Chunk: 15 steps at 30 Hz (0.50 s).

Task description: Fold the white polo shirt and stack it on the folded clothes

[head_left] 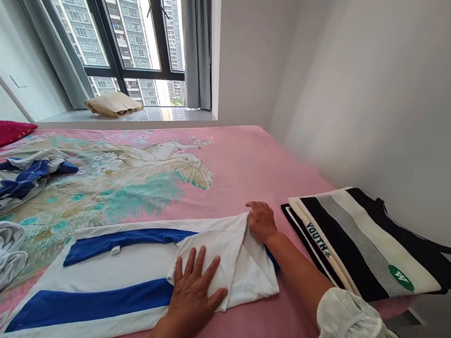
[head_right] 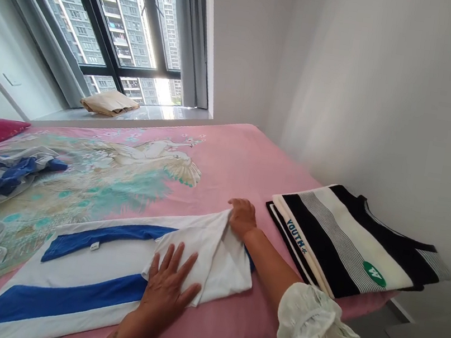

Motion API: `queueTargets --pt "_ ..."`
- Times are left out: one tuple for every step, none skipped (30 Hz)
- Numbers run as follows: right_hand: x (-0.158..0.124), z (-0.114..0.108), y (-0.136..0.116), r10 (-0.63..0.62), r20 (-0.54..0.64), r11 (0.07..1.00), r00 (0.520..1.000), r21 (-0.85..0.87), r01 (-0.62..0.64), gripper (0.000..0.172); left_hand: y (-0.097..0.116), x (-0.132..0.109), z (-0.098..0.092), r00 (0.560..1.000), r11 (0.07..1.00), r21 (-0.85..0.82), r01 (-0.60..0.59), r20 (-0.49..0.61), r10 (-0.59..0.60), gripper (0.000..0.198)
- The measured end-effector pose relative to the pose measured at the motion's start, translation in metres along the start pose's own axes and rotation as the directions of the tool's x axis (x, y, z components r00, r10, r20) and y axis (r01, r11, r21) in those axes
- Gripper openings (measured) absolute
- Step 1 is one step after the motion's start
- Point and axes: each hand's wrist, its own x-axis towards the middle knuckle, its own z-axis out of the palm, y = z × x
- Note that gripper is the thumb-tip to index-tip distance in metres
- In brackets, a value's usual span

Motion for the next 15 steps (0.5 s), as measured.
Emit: queueTargets --pt "-0.001 -0.002 -0.002 -0.023 -0.013 1.0 1.0 0.014 0.023 0.041 -0.005 0.002 -0.003 1.0 0.999 -0.043 0.007 -0.009 -0.007 0.054" --pt "-0.001 -0.006 -0.004 -0.042 -0.024 0.999 0.999 0.026 0.043 0.043 -0.011 0.005 -0.007 0.999 0.995 -0.097 0.015 -0.036 -0.019 0.048" --pt "-0.001 -0.01 -0.007 -0.056 -0.035 0.998 0.998 0.037 0.057 0.043 -0.02 0.009 -0.012 0.996 0.988 -0.156 0.023 -0.083 -0.036 0.041" --pt "-0.001 -0.014 -0.011 -0.067 -0.047 0.997 0.997 0.047 0.069 0.042 -0.031 0.016 -0.018 0.988 0.977 -0.212 0.033 -0.141 -0.064 0.035" --pt "-0.001 -0.018 -0.017 -0.077 -0.059 0.995 0.995 0.055 0.081 0.039 -0.042 0.024 -0.025 0.975 0.965 -0.257 0.05 -0.197 -0.103 0.032" --pt "-0.001 -0.021 -0.026 -0.09 -0.069 0.994 0.994 0.062 0.094 0.037 -0.053 0.033 -0.031 0.963 0.956 -0.284 0.075 -0.23 -0.144 0.032" --pt "-0.001 -0.023 -0.037 -0.104 -0.076 0.992 0.992 0.069 0.11 0.033 -0.063 0.043 -0.036 0.958 0.951 -0.288 0.113 -0.224 -0.181 0.033" --pt "-0.003 -0.023 -0.051 -0.13 -0.075 0.988 0.989 0.076 0.135 0.031 -0.072 0.054 -0.04 0.962 0.95 -0.276 0.147 -0.183 -0.202 0.035" --pt "-0.005 -0.021 -0.065 -0.173 -0.057 0.981 0.983 0.083 0.178 0.03 -0.078 0.064 -0.041 0.969 0.951 -0.257 0.172 -0.13 -0.211 0.037" --pt "-0.009 -0.018 -0.078 -0.231 -0.025 0.969 0.973 0.087 0.232 0.03 -0.083 0.072 -0.041 0.976 0.954 -0.234 0.185 -0.07 -0.207 0.038" --pt "-0.013 -0.013 -0.089 -0.298 0.03 0.952 0.954 0.087 0.294 0.032 -0.087 0.078 -0.039 0.98 0.959 -0.214 0.188 -0.017 -0.196 0.038" --pt "-0.018 -0.008 -0.097 -0.342 0.108 0.939 0.934 0.076 0.335 0.034 -0.089 0.082 -0.035 0.982 0.961 -0.202 0.19 0.024 -0.189 0.038" --pt "-0.023 -0.003 -0.1 -0.338 0.206 0.941 0.918 0.048 0.336 0.04 -0.091 0.083 -0.031 0.978 0.961 -0.186 0.205 0.062 -0.197 0.037" --pt "-0.027 0.001 -0.098 -0.279 0.303 0.956 0.911 0.001 0.293 0.05 -0.094 0.082 -0.027 0.97 0.96 -0.154 0.234 0.107 -0.219 0.041" --pt "-0.031 0.004 -0.093 -0.174 0.377 0.975 0.909 -0.065 0.214 0.062 -0.096 0.079 -0.023 0.956 0.957 -0.11 0.268 0.153 -0.25 0.048"
